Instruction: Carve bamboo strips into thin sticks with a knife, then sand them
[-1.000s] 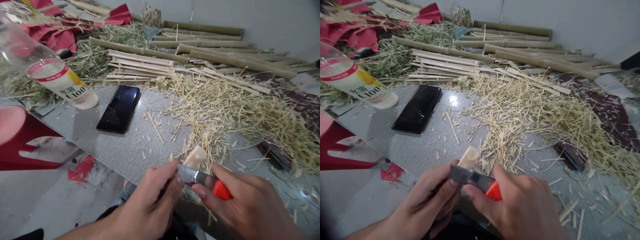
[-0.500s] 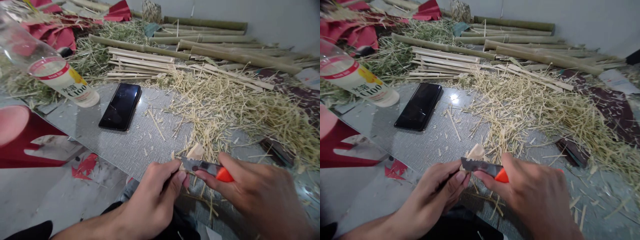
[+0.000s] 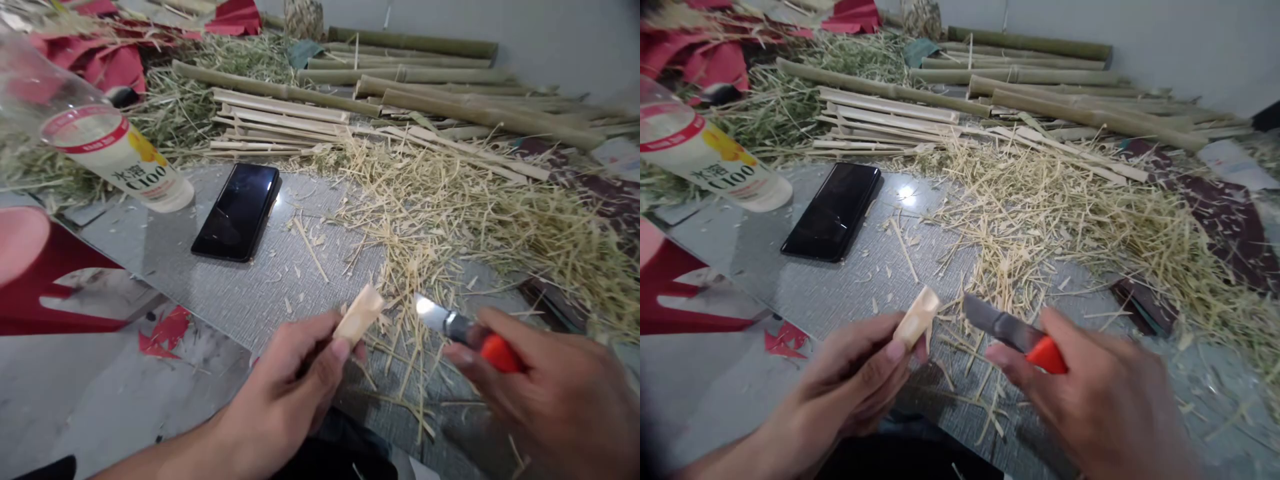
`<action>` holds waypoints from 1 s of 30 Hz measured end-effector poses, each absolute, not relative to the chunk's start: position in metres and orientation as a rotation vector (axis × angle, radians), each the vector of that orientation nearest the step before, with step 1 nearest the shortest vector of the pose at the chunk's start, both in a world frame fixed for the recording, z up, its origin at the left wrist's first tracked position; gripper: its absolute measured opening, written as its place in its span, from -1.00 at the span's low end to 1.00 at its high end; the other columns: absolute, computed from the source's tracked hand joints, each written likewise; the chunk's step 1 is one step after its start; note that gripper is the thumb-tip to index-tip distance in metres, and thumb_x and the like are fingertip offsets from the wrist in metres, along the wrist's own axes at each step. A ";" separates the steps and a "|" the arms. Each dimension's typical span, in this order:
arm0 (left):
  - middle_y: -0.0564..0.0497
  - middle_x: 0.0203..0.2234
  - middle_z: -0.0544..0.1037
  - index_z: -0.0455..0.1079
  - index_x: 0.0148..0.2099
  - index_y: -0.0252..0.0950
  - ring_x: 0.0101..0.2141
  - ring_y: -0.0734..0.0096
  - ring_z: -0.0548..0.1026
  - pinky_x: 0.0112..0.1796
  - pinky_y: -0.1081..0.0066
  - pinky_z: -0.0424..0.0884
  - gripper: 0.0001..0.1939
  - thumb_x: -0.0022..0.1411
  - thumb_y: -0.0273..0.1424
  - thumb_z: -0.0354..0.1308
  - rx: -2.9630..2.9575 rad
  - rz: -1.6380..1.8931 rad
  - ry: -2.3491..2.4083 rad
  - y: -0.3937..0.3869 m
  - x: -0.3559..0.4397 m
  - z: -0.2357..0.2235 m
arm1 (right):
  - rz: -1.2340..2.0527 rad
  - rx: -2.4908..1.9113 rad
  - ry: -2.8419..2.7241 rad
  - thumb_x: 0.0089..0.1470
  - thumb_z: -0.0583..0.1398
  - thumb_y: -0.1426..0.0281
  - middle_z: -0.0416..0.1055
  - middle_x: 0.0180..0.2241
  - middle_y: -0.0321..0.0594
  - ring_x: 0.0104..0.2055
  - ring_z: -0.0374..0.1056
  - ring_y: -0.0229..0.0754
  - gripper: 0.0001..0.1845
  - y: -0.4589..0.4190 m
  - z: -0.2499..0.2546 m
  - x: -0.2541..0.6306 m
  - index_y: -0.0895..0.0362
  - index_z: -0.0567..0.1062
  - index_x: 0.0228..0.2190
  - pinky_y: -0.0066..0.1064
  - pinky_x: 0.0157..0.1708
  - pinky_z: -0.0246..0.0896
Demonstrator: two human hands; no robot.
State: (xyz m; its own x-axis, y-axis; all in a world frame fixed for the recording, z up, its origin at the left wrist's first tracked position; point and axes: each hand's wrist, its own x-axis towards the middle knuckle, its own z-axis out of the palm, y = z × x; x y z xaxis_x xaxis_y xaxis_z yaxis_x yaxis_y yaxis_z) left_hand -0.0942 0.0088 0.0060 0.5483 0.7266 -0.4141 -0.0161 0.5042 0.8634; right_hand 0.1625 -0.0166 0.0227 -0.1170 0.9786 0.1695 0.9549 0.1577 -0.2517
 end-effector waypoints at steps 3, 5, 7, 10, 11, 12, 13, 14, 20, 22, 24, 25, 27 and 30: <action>0.26 -0.65 0.07 0.26 -0.23 -0.26 -0.68 0.68 0.01 -0.66 0.61 0.00 -0.67 0.47 -0.12 -0.07 1.111 0.554 0.870 0.013 -0.084 0.009 | 0.128 -1.756 -2.219 0.24 -0.09 -0.17 0.19 -0.72 -0.40 -0.72 0.09 -0.31 -0.38 -0.017 0.013 0.140 0.05 0.24 -0.55 -0.42 -0.63 -0.12; 0.25 -0.66 0.09 0.24 -0.29 -0.26 -0.69 0.68 0.05 -0.65 0.58 0.04 -0.66 0.49 -0.17 -0.10 1.232 0.557 0.862 0.014 -0.082 0.008 | 0.099 -1.702 -2.238 0.23 -0.02 -0.15 0.26 -0.71 -0.39 -0.71 0.18 -0.27 -0.44 -0.017 0.007 0.131 0.04 0.28 -0.51 -0.38 -0.62 -0.12; 0.23 -0.66 0.12 0.21 -0.31 -0.26 -0.68 0.66 0.09 -0.62 0.55 0.07 -0.67 0.51 -0.22 -0.13 1.317 0.552 0.856 0.014 -0.082 0.007 | 0.065 -1.712 -2.242 0.23 0.01 -0.12 0.27 -0.70 -0.39 -0.70 0.21 -0.24 -0.48 -0.018 0.003 0.127 0.04 0.28 -0.48 -0.36 -0.61 -0.12; 0.20 -0.65 0.20 0.19 -0.30 -0.25 -0.65 0.62 0.15 -0.57 0.50 0.09 -0.72 0.51 -0.30 -0.14 1.442 0.550 0.859 0.013 -0.082 0.006 | 0.020 -1.725 -2.239 0.25 0.00 -0.11 0.23 -0.72 -0.42 -0.72 0.18 -0.24 -0.48 -0.021 0.002 0.123 0.03 0.24 -0.51 -0.34 -0.62 -0.16; 0.20 -0.65 0.22 0.18 -0.31 -0.24 -0.64 0.61 0.17 -0.56 0.49 0.10 -0.73 0.50 -0.34 -0.14 1.487 0.548 0.855 0.012 -0.082 0.006 | 0.016 -1.722 -2.244 0.25 -0.01 -0.10 0.21 -0.73 -0.42 -0.72 0.18 -0.25 -0.47 -0.021 0.003 0.121 0.03 0.23 -0.52 -0.33 -0.63 -0.18; 0.20 -0.65 0.22 0.17 -0.32 -0.24 -0.63 0.60 0.18 -0.54 0.49 0.11 -0.74 0.49 -0.37 -0.13 1.531 0.540 0.847 0.012 -0.082 0.007 | 0.016 -1.715 -2.250 0.26 -0.02 -0.10 0.21 -0.73 -0.43 -0.73 0.19 -0.26 -0.46 -0.021 0.005 0.119 0.03 0.23 -0.53 -0.33 -0.63 -0.19; 0.20 -0.66 0.21 0.17 -0.32 -0.24 -0.63 0.60 0.18 -0.53 0.49 0.12 -0.75 0.48 -0.40 -0.14 1.569 0.535 0.845 0.012 -0.081 0.007 | 0.018 -1.711 -2.251 0.27 -0.02 -0.10 0.20 -0.74 -0.43 -0.73 0.19 -0.28 -0.45 -0.020 0.006 0.118 0.04 0.23 -0.54 -0.33 -0.64 -0.20; 0.20 -0.66 0.21 0.17 -0.32 -0.23 -0.63 0.60 0.18 -0.52 0.49 0.13 -0.76 0.48 -0.43 -0.14 1.605 0.538 0.848 0.011 -0.081 0.008 | 0.025 -1.708 -2.255 0.27 -0.03 -0.09 0.19 -0.74 -0.42 -0.73 0.20 -0.29 -0.44 -0.019 0.008 0.117 0.04 0.23 -0.55 -0.34 -0.64 -0.20; 0.11 -0.61 0.33 0.19 -0.40 -0.25 -0.55 0.53 0.26 -0.49 0.49 0.18 -0.69 0.46 -0.39 -0.10 1.812 0.536 1.020 0.009 -0.084 0.009 | -0.370 -1.654 -2.351 0.25 -0.05 -0.14 0.17 -0.76 -0.38 -0.76 0.13 -0.25 -0.38 -0.011 0.015 0.129 0.08 0.38 -0.51 -0.36 -0.64 -0.18; 0.13 -0.63 0.30 0.19 -0.40 -0.25 -0.57 0.53 0.24 -0.51 0.49 0.17 -0.67 0.47 -0.36 -0.13 1.787 0.491 0.987 0.011 -0.084 0.009 | -0.456 -1.663 -2.435 0.22 -0.01 -0.16 0.19 -0.73 -0.36 -0.74 0.11 -0.25 -0.39 -0.011 0.016 0.137 0.07 0.36 -0.52 -0.36 -0.61 -0.21; 0.13 -0.62 0.30 0.20 -0.39 -0.26 -0.56 0.54 0.25 -0.50 0.50 0.18 -0.67 0.48 -0.35 -0.13 1.747 0.478 0.942 0.013 -0.082 0.009 | -0.470 -1.707 -2.485 0.18 0.02 -0.19 0.18 -0.71 -0.35 -0.72 0.08 -0.26 -0.39 -0.012 0.015 0.141 0.06 0.30 -0.56 -0.37 -0.59 -0.24; 0.13 -0.61 0.30 0.21 -0.39 -0.26 -0.56 0.54 0.25 -0.49 0.50 0.18 -0.67 0.47 -0.35 -0.13 1.730 0.476 0.928 0.015 -0.080 0.009 | -0.470 -1.720 -2.490 0.16 0.03 -0.20 0.17 -0.71 -0.35 -0.72 0.07 -0.27 -0.38 -0.012 0.015 0.142 0.06 0.27 -0.58 -0.38 -0.58 -0.25; 0.14 -0.61 0.28 0.20 -0.39 -0.26 -0.56 0.55 0.23 -0.49 0.50 0.16 -0.67 0.47 -0.35 -0.14 1.678 0.455 0.901 0.018 -0.080 0.009 | -0.476 -1.697 -2.470 0.16 0.03 -0.21 0.14 -0.73 -0.36 -0.71 0.06 -0.29 -0.36 -0.011 0.015 0.144 0.06 0.24 -0.61 -0.39 -0.57 -0.25; 0.17 -0.64 0.21 0.19 -0.39 -0.26 -0.60 0.58 0.16 -0.54 0.51 0.10 -0.66 0.48 -0.31 -0.13 1.523 0.434 0.867 0.019 -0.087 0.008 | -0.284 -1.729 -2.318 0.17 0.04 -0.19 0.04 -0.76 -0.37 -0.71 -0.02 -0.33 -0.34 -0.008 0.018 0.154 0.08 0.24 -0.64 -0.39 -0.57 -0.31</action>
State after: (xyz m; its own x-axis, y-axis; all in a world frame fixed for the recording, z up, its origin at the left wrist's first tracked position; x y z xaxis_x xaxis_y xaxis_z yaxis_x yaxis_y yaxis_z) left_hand -0.0869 0.0189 0.0076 0.6449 0.7328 -0.2171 0.2657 0.0514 0.9627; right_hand 0.1537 -0.0078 0.0182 -0.2737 0.9134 0.3012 0.9591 0.2826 0.0147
